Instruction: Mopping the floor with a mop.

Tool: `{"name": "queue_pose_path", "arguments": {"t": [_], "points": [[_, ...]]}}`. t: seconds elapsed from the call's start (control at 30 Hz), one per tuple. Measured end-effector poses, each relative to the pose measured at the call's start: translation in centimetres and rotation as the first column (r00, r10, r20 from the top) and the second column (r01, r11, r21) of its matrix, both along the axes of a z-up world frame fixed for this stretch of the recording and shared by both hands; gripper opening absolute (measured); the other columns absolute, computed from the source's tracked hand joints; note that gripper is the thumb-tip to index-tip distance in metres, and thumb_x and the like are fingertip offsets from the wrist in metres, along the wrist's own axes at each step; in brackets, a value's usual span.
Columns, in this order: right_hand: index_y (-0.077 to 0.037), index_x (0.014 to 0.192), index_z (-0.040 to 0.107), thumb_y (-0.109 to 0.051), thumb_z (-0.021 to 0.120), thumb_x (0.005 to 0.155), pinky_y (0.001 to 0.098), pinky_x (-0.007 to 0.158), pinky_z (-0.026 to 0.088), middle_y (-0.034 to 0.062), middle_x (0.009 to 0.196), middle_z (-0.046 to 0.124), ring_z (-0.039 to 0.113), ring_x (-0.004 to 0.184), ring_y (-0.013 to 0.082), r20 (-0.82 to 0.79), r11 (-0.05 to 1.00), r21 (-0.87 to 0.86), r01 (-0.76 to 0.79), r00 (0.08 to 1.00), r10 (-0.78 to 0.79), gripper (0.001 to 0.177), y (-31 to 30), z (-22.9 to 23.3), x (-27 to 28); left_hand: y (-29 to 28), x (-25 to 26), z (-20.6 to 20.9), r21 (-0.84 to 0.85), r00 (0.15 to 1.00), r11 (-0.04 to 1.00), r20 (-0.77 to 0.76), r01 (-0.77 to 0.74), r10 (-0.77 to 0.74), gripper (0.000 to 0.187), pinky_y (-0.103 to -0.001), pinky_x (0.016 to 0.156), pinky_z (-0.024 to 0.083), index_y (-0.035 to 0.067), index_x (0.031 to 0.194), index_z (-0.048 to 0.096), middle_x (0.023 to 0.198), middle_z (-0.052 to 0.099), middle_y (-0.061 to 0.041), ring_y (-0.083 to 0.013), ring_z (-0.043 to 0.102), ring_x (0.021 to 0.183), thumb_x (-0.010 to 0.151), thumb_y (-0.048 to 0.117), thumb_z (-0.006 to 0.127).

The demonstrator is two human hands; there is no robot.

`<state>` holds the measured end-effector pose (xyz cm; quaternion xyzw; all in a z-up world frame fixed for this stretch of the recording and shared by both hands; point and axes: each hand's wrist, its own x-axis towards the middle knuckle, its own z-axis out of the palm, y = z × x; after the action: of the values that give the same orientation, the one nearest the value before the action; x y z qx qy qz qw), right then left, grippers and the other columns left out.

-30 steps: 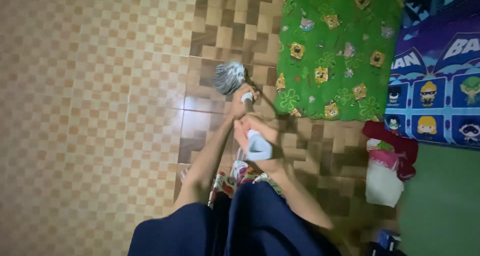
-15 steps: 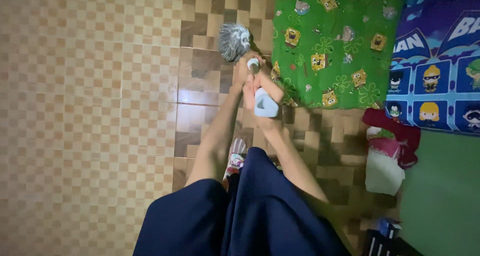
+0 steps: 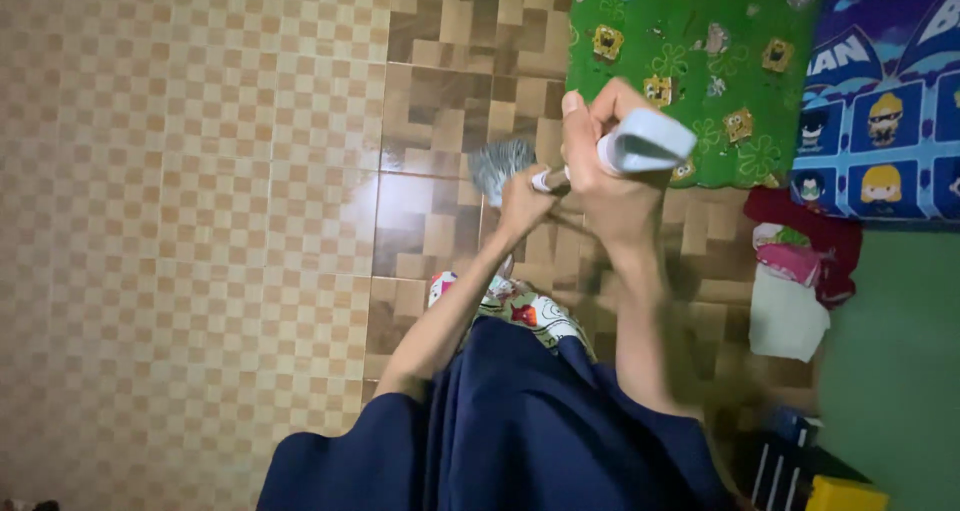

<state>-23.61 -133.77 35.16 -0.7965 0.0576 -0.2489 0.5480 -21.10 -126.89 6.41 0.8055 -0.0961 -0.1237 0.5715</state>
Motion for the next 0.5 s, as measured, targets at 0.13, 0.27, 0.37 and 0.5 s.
{"name": "queue_pose_path", "arguments": {"t": [0.13, 0.27, 0.37, 0.5], "points": [[-0.009, 0.078, 0.047, -0.005, 0.068, 0.103, 0.0261, 0.047, 0.038, -0.0010, 0.065, 0.050, 0.053, 0.054, 0.0078, -0.042, 0.929, 0.368, -0.018, 0.998, 0.036, 0.033, 2.5, 0.0, -3.2, 1.6, -5.6, -1.5, -0.070, 0.995, 0.997, -0.097, -0.024, 0.017, 0.025, -0.040, 0.062, 0.053, 0.007, 0.091, 0.071, 0.071, 0.069, -0.010, -0.0251, 0.066, 0.064, 0.078, 0.021, 0.085], [-0.007, 0.080, 0.047, -0.002, 0.066, 0.106, 0.0292, 0.051, 0.042, 0.0011, 0.066, 0.050, 0.052, 0.055, 0.0103, 0.136, 0.926, 0.376, -0.033, 0.991, -0.020, 0.033, 4.1, -2.6, -7.3, 1.5, -8.5, -0.3, -0.201, 0.989, 0.972, -0.102, -0.121, 0.103, 0.031, -0.037, 0.074, 0.056, 0.009, 0.102, 0.067, 0.086, 0.073, -0.008, -0.0245, 0.070, 0.081, 0.075, 0.013, 0.082], [-0.008, 0.084, 0.045, -0.001, 0.063, 0.105, 0.0260, 0.045, 0.040, 0.0007, 0.065, 0.050, 0.048, 0.048, 0.0068, 0.264, 0.899, 0.431, -0.070, 0.963, -0.052, 0.028, 4.5, -4.1, -9.6, 1.5, -7.5, 1.7, -0.303, 0.954, 0.949, 0.250, -0.087, 0.167, 0.049, -0.041, 0.104, 0.049, 0.012, 0.116, 0.070, 0.119, 0.064, -0.012, -0.0301, 0.059, 0.119, 0.070, 0.002, 0.082], [-0.005, 0.087, 0.049, 0.000, 0.060, 0.102, 0.0331, 0.055, 0.052, 0.0063, 0.073, 0.056, 0.058, 0.061, 0.0154, 0.402, 0.965, 0.253, -0.065, 0.915, -0.043, 0.020, 5.0, -9.4, -11.0, 2.0, -3.3, -2.6, -0.327, 0.922, 0.945, 0.367, 0.006, 0.120, 0.045, -0.044, 0.110, 0.043, 0.011, 0.112, 0.072, 0.121, 0.064, -0.015, -0.0347, 0.058, 0.124, 0.068, 0.000, 0.074]]}}
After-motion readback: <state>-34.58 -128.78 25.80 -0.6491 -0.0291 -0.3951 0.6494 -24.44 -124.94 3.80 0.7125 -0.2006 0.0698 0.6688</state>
